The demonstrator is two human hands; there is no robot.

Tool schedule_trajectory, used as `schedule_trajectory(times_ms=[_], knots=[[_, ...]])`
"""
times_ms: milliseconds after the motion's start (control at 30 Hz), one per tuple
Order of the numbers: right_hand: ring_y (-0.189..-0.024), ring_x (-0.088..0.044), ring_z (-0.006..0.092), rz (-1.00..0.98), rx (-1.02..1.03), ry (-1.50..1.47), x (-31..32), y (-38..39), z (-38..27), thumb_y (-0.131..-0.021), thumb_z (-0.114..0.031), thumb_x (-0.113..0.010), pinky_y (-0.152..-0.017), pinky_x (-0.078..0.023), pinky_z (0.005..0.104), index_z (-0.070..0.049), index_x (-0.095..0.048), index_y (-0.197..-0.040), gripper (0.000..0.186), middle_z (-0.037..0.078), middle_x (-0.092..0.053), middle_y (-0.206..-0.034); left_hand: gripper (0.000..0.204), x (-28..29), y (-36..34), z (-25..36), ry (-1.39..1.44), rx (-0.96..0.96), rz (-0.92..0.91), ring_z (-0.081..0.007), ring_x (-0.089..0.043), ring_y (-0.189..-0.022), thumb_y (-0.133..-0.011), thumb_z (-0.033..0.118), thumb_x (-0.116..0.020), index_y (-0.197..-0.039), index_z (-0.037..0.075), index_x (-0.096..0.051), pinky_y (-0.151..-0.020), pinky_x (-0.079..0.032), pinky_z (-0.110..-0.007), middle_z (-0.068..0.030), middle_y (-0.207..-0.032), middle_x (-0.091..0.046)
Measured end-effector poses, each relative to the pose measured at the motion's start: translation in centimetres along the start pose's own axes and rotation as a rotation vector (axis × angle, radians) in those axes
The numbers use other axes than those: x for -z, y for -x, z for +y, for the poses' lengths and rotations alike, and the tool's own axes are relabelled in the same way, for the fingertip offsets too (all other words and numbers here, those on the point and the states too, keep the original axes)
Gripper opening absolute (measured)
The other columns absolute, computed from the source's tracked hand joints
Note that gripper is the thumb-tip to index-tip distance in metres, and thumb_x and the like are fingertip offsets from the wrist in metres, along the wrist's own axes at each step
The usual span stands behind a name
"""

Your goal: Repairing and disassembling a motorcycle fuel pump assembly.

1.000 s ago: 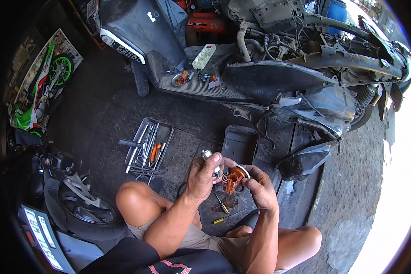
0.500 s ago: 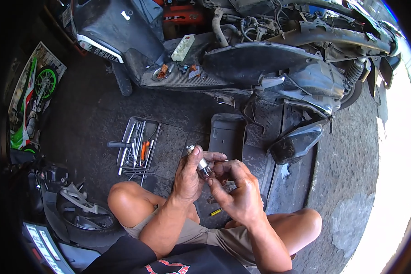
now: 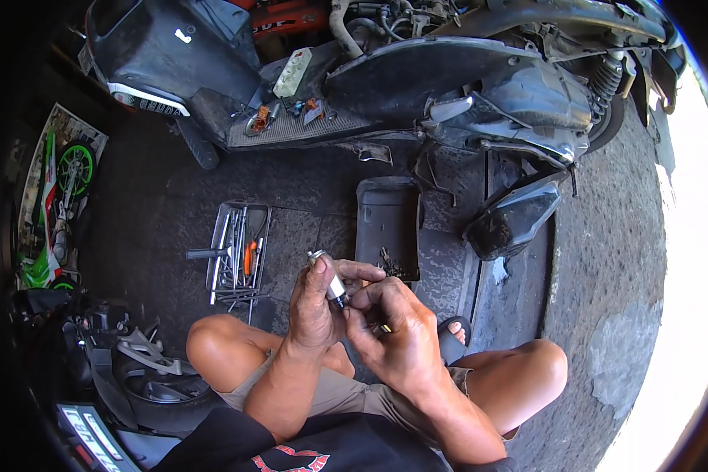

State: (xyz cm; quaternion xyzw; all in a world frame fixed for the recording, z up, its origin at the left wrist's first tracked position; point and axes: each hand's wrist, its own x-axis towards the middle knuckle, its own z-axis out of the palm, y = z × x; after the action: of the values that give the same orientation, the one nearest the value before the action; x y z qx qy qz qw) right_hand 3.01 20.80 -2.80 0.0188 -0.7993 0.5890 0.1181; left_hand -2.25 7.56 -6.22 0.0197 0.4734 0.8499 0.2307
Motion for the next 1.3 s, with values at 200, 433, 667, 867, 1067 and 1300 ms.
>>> schedule_trajectory(times_ms=[200, 433, 667, 867, 1067, 1300], knots=[[-0.069, -0.064, 0.0125, -0.040, -0.293, -0.334, 0.3, 0.3, 0.5, -0.081, 0.000, -0.070, -0.064, -0.052, 0.0282, 0.002, -0.062, -0.088, 0.011, 0.009, -0.067, -0.077, 0.068, 0.2, 0.1, -0.1, -0.128, 0.026, 0.048, -0.0196, -0.069, -0.071, -0.101, 0.053, -0.046, -0.101, -0.011, -0.068, -0.065, -0.059, -0.030, -0.0178, -0.083, -0.070], [-0.074, -0.063, 0.0152, 0.007, -0.076, -0.164, -0.2, 0.4, 1.8, -0.079, 0.004, -0.070, -0.066, -0.052, 0.0280, 0.000, -0.060, -0.086, 0.013, 0.009, -0.062, -0.083, 0.070, -0.1, 0.1, 0.3, -0.102, 0.081, 0.065, -0.0192, -0.068, -0.069, -0.100, 0.054, -0.047, -0.102, -0.012, -0.068, -0.065, -0.058, -0.029, -0.0166, -0.080, -0.069], [-0.078, -0.062, 0.0170, 0.046, 0.039, -0.255, -1.0, 0.5, 2.5, -0.079, 0.007, -0.066, -0.069, -0.051, 0.0281, -0.002, -0.053, -0.092, 0.021, 0.009, -0.059, -0.086, 0.071, -0.2, 0.1, 0.3, -0.117, 0.071, 0.081, -0.0233, -0.071, -0.083, -0.100, 0.054, -0.045, -0.105, -0.014, -0.067, -0.077, -0.060, -0.032, -0.0209, -0.092, -0.070], [-0.078, -0.060, 0.0113, -0.016, -0.125, -0.405, -0.6, 0.5, 2.2, -0.082, 0.006, -0.066, -0.069, -0.051, 0.0271, -0.002, -0.052, -0.092, 0.019, 0.006, -0.058, -0.087, 0.071, -1.0, 0.2, 1.2, -0.193, 0.065, 0.080, -0.0157, -0.067, -0.070, -0.100, 0.055, -0.047, -0.106, -0.013, -0.068, -0.061, -0.055, -0.025, -0.0169, -0.084, -0.070], [-0.079, -0.059, 0.0087, -0.088, -0.243, -0.520, 0.1, 0.3, 2.2, -0.085, 0.007, -0.064, -0.068, -0.050, 0.0239, -0.002, -0.051, -0.095, 0.019, 0.003, -0.057, -0.088, 0.072, -2.1, 0.5, 1.5, -0.322, 0.030, 0.164, -0.0054, -0.053, -0.050, -0.100, 0.058, -0.048, -0.106, -0.010, -0.069, -0.043, -0.038, -0.019, -0.0071, -0.067, -0.066], [-0.076, -0.058, 0.0063, -0.076, -0.303, -0.628, -0.1, 0.3, 1.9, -0.086, 0.005, -0.062, -0.062, -0.045, 0.0205, -0.003, -0.050, -0.096, 0.017, 0.003, -0.057, -0.088, 0.072, -2.2, 0.5, 1.3, -0.379, -0.032, 0.160, -0.0043, -0.052, -0.051, -0.101, 0.059, -0.046, -0.107, -0.008, -0.070, -0.043, -0.038, -0.019, -0.0053, -0.067, -0.065]])
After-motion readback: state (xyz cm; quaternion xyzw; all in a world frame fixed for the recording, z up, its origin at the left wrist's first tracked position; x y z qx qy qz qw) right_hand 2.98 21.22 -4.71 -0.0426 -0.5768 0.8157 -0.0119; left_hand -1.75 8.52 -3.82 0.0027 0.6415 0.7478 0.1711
